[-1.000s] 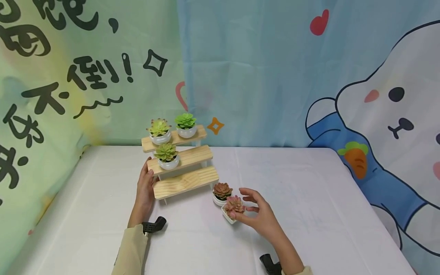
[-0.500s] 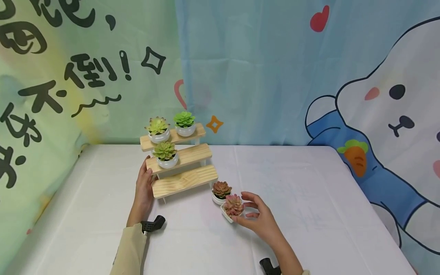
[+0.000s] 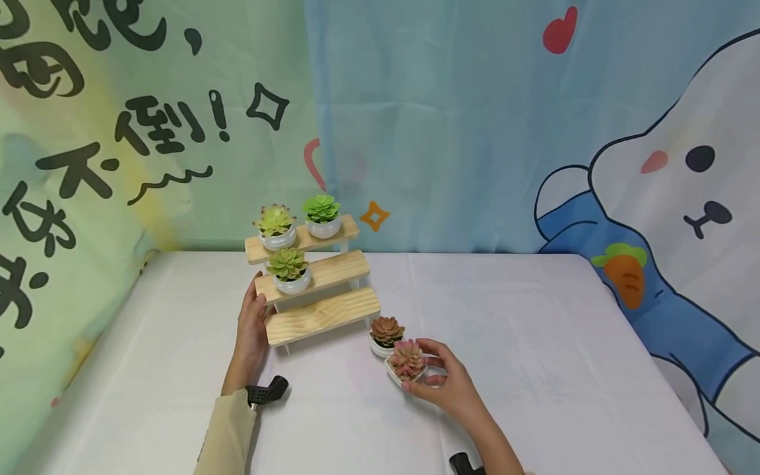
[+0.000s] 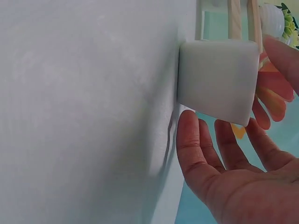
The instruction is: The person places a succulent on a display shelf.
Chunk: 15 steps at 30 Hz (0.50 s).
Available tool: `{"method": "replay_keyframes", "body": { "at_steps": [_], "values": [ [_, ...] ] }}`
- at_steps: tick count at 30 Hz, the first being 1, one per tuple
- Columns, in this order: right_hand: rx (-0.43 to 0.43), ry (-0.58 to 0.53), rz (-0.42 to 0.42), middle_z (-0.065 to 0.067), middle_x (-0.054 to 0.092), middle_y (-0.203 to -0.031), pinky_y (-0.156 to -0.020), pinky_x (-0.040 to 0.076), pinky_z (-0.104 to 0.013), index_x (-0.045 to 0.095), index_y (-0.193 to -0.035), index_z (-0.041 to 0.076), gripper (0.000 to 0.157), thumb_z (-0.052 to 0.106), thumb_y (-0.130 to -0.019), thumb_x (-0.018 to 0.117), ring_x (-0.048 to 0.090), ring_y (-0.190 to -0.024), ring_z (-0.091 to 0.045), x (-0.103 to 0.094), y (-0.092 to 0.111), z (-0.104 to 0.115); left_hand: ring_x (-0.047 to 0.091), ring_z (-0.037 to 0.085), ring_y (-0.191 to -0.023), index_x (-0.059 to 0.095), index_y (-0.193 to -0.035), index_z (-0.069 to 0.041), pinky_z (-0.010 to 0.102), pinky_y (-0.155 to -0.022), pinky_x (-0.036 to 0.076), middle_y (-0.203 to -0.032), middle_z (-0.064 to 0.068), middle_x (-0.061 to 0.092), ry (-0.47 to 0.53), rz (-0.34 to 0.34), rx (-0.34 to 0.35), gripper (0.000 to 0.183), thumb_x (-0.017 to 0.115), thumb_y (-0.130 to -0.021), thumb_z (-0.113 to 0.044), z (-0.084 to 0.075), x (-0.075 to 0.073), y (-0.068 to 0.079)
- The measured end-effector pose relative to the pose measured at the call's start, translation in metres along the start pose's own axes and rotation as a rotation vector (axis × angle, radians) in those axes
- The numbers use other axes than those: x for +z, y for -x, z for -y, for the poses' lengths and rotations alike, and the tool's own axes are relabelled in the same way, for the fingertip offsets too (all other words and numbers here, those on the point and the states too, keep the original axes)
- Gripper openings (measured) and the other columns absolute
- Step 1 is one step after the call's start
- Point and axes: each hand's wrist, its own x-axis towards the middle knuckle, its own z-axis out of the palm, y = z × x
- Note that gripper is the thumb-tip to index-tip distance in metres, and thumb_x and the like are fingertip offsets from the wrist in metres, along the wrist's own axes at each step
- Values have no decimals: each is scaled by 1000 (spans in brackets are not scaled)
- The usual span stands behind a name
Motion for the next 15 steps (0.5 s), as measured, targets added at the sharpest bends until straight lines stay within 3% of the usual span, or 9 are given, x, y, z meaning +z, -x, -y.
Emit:
{"method": "replay_keyframes", "body": {
  "at_steps": [7, 15],
  "values": [
    [7, -19, 17, -25, 45, -139, -77, 53, -28, 43, -140, -1, 73, 5, -78, 80, 52, -114, -35, 3, -3, -1, 28, 26, -143, 23, -156, -10, 39, -110, 29, -161, 10, 22, 12, -1, 3, 61, 44, -99, -23, 1, -1, 0],
    [1, -22, 39, -26, 46, -138, -76, 54, -27, 41, -141, -3, 76, 3, -76, 81, 54, -108, -22, 4, -5, -2, 27, 25, -143, 23, -155, -9, 36, -109, 29, -161, 9, 22, 23, 17, 17, 61, 43, -99, -22, 2, -2, 0]
  ]
}}
